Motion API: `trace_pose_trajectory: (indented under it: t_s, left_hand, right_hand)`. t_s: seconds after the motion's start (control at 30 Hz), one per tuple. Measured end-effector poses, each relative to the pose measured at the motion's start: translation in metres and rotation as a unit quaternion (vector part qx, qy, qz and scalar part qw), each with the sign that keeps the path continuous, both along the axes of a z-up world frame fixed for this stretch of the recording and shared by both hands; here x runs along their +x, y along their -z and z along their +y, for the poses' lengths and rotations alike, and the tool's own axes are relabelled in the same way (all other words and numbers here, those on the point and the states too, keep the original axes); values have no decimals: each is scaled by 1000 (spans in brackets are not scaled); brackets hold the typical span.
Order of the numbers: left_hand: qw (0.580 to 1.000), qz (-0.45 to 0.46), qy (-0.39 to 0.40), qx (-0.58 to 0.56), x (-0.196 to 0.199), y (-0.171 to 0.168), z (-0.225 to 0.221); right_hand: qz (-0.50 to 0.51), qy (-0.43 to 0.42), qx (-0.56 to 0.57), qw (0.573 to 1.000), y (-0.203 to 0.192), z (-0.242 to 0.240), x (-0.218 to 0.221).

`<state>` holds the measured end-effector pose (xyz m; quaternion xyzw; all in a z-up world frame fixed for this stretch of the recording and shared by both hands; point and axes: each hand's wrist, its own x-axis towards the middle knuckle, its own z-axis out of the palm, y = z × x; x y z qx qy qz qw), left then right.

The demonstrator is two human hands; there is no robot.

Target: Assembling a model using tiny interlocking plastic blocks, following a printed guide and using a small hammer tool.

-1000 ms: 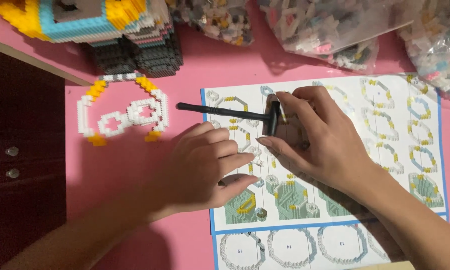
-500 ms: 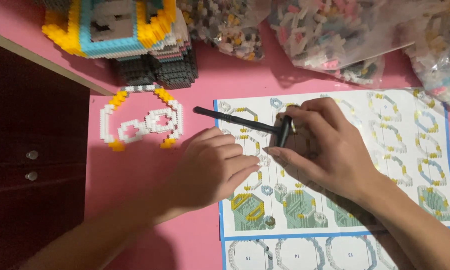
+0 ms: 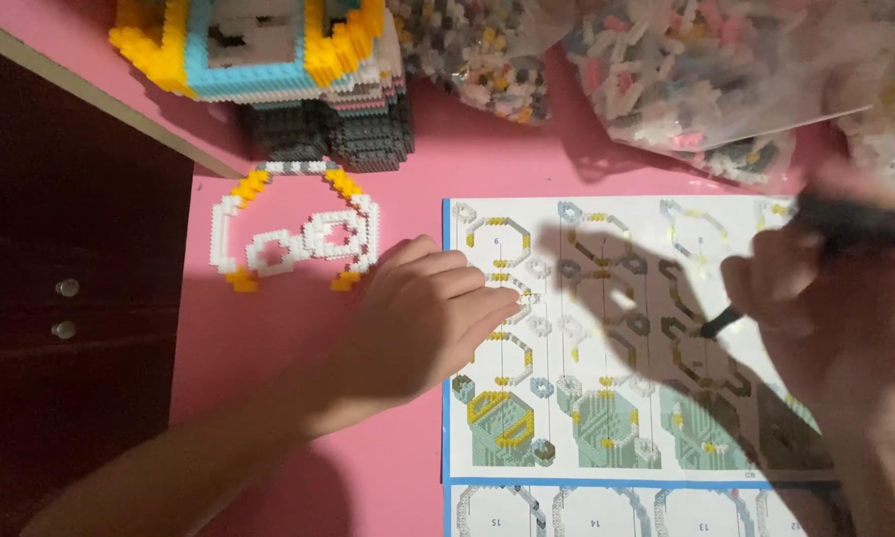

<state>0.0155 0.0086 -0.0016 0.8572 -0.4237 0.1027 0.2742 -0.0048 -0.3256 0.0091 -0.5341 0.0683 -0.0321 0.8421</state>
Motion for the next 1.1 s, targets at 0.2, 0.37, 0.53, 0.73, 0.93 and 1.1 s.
trace_pose_trajectory:
  t_s: [0.2,0.37,0.53,0.73,0.93,1.1]
  left_hand:
    - [999,-32,-21,14,2,3,-1]
    - [996,-73,-46,28,4,8,-2]
    - [995,-75,-38,46,4,12,-2]
    - [996,-64,-37,56,4,9,-1]
    - [994,-86,-43,42,5,11,-1]
    - [994,-91,-30,51,4,12,-1]
  right_hand:
    - [-87,-135,-424,891,-24,56,-21]
    - [-202,-214,-578,761,-16,51,-16]
    - [-159,-209,-656,708,-8,48,-17]
    - [-227,-183,-728,621,-13,44,-15]
    - [-170,-196,-724,639,-2,35,-20]
    - [-180,-211,-722,634,-16,44,-17]
